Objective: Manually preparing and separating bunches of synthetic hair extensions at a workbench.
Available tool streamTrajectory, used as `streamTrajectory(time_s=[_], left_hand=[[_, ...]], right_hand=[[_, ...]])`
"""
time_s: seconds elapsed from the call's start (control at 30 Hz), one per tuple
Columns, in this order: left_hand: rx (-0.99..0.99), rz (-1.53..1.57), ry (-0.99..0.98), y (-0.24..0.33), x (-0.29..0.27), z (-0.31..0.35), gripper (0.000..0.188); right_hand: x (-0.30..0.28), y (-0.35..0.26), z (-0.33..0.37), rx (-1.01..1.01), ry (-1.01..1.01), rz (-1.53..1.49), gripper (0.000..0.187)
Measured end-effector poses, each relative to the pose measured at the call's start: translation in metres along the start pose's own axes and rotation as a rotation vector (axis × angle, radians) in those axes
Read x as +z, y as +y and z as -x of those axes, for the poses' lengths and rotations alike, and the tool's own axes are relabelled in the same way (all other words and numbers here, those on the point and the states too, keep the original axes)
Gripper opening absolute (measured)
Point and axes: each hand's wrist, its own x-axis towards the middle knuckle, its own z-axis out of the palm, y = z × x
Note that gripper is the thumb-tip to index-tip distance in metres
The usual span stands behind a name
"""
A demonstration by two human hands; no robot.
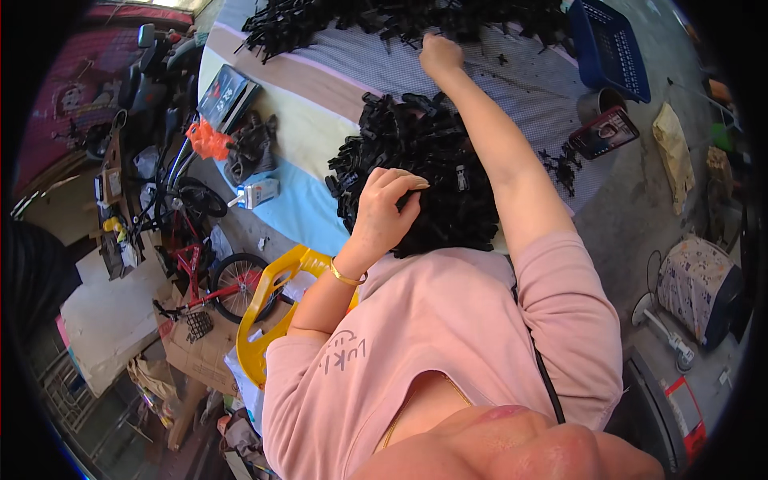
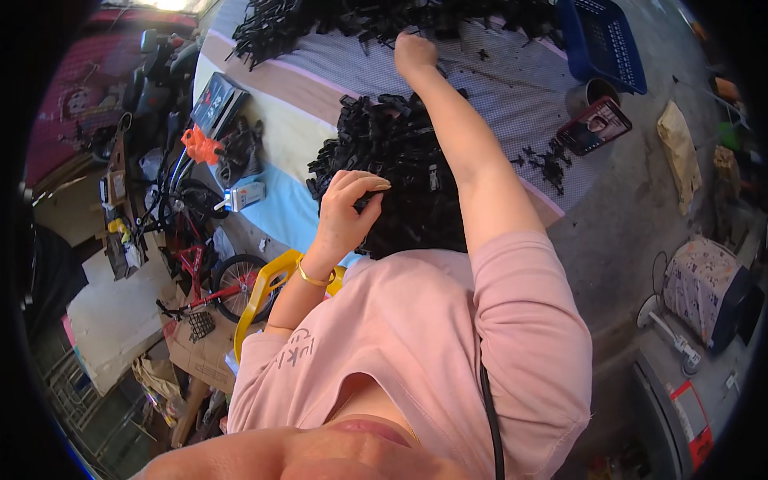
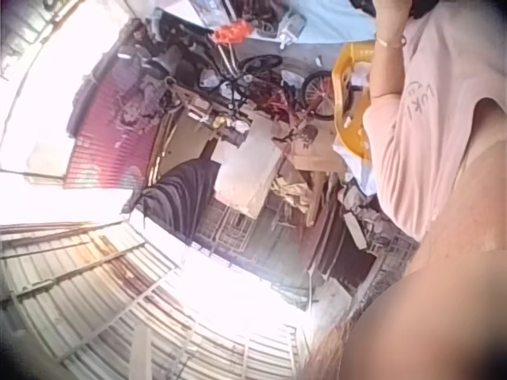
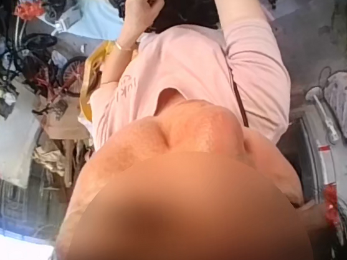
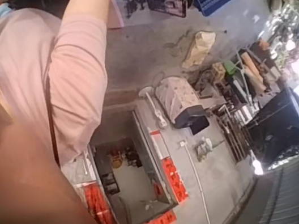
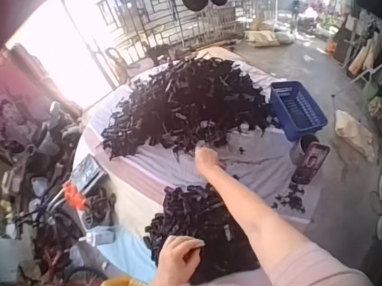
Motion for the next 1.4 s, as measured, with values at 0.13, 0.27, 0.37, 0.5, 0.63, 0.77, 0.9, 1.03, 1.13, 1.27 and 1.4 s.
streamTrajectory(time_s=[0.13, 0.27, 0.37, 0.5, 0.63, 0.77, 0.9, 1.03, 1.13, 1.27, 1.4], left_hand=[[-0.014, -0.011, -0.061, 0.003, -0.002, -0.004, 0.026], [0.069, 0.014, -0.078, 0.002, -0.009, -0.011, 0.032], [-0.186, 0.253, 0.046, -0.013, -0.009, -0.013, 0.029], [-0.520, 1.070, 0.033, -0.019, -0.011, -0.036, 0.039], [-0.555, 1.189, -0.009, -0.015, -0.004, -0.046, 0.043], [-0.528, 1.279, -0.082, -0.014, -0.006, -0.042, 0.047], [-0.465, 1.248, -0.240, -0.017, -0.016, -0.031, 0.059], [-0.458, 1.459, -0.661, -0.011, -0.023, -0.022, 0.077], [-0.495, 1.512, -0.665, -0.006, -0.025, -0.017, 0.065], [-0.573, 1.505, -0.386, 0.004, -0.019, -0.015, 0.039], [-0.443, 1.284, -0.140, 0.007, -0.014, -0.017, 0.032]], right_hand=[[-0.015, 0.016, 0.010, 0.009, 0.033, -0.034, 0.019], [-0.052, 0.030, 0.045, -0.063, 0.103, -0.353, 0.017], [-0.088, 0.023, 0.084, -0.242, 0.152, -0.630, 0.018], [-0.137, 0.004, 0.131, -0.329, 0.074, -0.714, 0.016], [-0.149, 0.005, 0.157, -0.277, 0.096, -0.818, 0.014], [-0.170, -0.002, 0.177, -0.443, 0.076, -0.838, 0.017], [-0.179, -0.008, 0.189, -0.691, 0.128, -0.778, 0.016], [-0.185, -0.014, 0.207, -0.840, 0.117, -0.782, 0.014], [-0.189, -0.019, 0.215, -0.866, 0.156, -0.676, 0.017], [-0.180, -0.014, 0.215, -0.653, 0.268, -0.687, 0.019], [-0.182, -0.006, 0.220, -0.043, -0.135, -0.960, 0.012]])
